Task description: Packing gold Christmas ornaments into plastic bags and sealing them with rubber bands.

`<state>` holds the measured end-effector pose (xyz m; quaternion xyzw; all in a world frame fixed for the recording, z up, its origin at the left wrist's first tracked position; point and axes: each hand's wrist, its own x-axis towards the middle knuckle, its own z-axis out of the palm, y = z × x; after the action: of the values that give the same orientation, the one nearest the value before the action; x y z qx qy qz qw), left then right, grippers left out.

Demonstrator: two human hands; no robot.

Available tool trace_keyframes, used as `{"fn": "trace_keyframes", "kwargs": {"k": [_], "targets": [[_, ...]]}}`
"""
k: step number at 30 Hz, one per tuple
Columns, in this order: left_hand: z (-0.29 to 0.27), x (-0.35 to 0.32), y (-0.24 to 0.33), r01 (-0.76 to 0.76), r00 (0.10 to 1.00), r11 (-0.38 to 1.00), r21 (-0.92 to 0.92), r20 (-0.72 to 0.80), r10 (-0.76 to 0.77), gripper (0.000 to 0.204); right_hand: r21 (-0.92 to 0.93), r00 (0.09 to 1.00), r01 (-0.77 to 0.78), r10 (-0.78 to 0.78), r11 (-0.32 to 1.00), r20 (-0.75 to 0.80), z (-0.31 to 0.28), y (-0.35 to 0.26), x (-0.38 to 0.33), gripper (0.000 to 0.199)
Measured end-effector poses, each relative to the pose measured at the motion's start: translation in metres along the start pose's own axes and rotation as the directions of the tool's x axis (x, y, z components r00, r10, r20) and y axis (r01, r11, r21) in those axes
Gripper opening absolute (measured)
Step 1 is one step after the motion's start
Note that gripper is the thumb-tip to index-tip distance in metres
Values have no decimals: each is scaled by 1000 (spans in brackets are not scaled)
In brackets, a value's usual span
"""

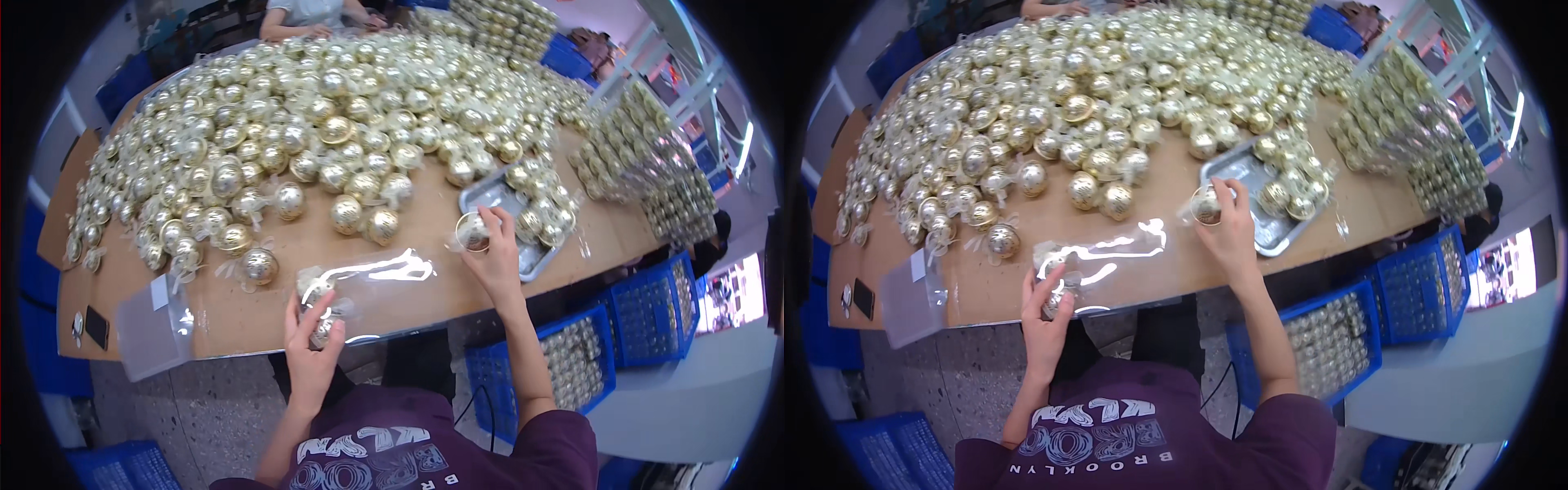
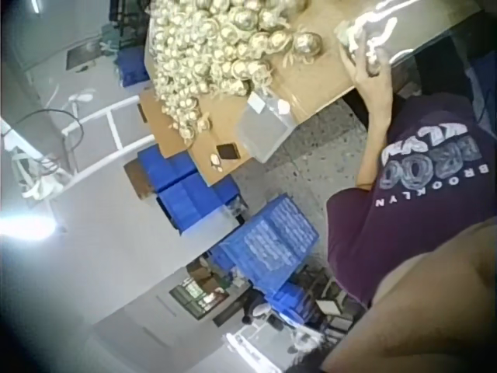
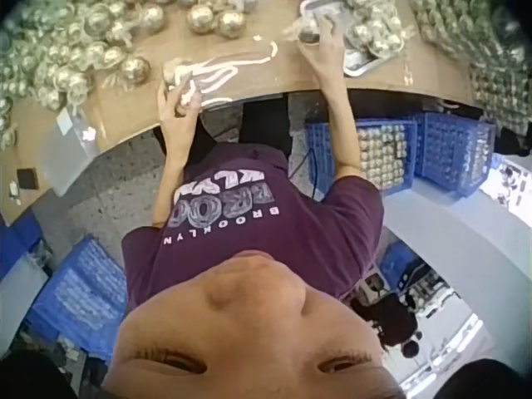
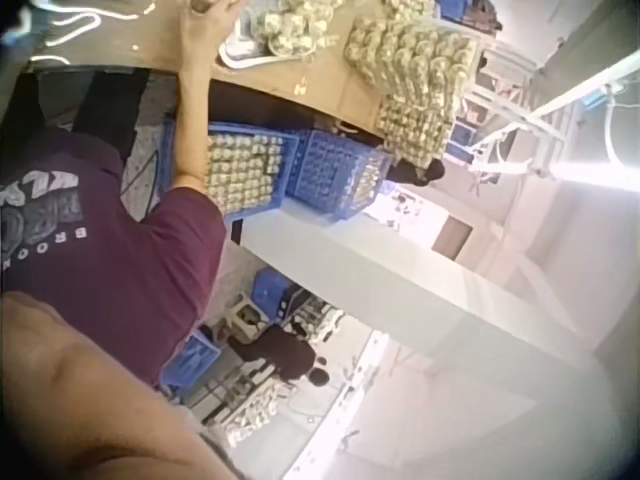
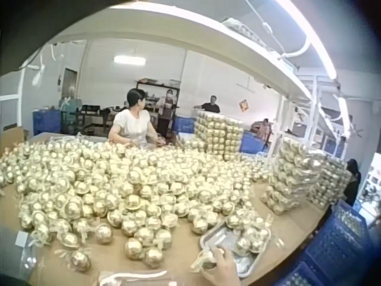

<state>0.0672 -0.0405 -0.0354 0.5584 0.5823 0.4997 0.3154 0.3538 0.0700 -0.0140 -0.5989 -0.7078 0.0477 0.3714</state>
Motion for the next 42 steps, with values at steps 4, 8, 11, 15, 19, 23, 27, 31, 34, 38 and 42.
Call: {"fn": "trace_keyframes", "kwargs": {"k": [4,8,11,15,19,23,27,31,34,38,42], "targets": [[2,4,1,-1,999,1000,-19,37,2,39,-147,997,59,-51,987,58,-8,6,-42,76],[4,6,-2,15,999,999,-33,35,-14,40,-103,971,103,-77,989,228,-27,-6,-64,72],[3,5,1,12,1000,999,-33,28,-12,39,46,959,19,-31,999,283,-22,-3,-56,65],[2,4,1,-1,1000,1000,0,24,1,38,239,918,-115,10,964,397,-11,-7,-47,64],[5,5,-1,-7,1000,1000,-19,28,8,37,548,919,-242,9,801,393,17,-3,-48,64],[0,4,-2,-18,1000,1000,-22,19,18,37,554,926,-160,-69,817,370,25,-16,-48,64],[-3,7,2,-23,999,998,-65,36,25,38,666,792,-383,-143,641,593,22,-19,-53,67],[-5,7,2,-4,999,997,-83,44,8,38,489,512,-817,-6,305,859,18,-14,-47,71],[-3,6,1,-38,999,996,-82,33,41,39,517,520,-812,-67,271,852,24,-22,-52,69],[-9,5,-3,-32,998,999,-22,57,33,39,503,471,-802,-177,321,864,41,-38,-50,70],[-19,5,0,-7,984,997,-71,176,20,41,523,481,-656,-233,544,846,45,-72,-33,64]]}}
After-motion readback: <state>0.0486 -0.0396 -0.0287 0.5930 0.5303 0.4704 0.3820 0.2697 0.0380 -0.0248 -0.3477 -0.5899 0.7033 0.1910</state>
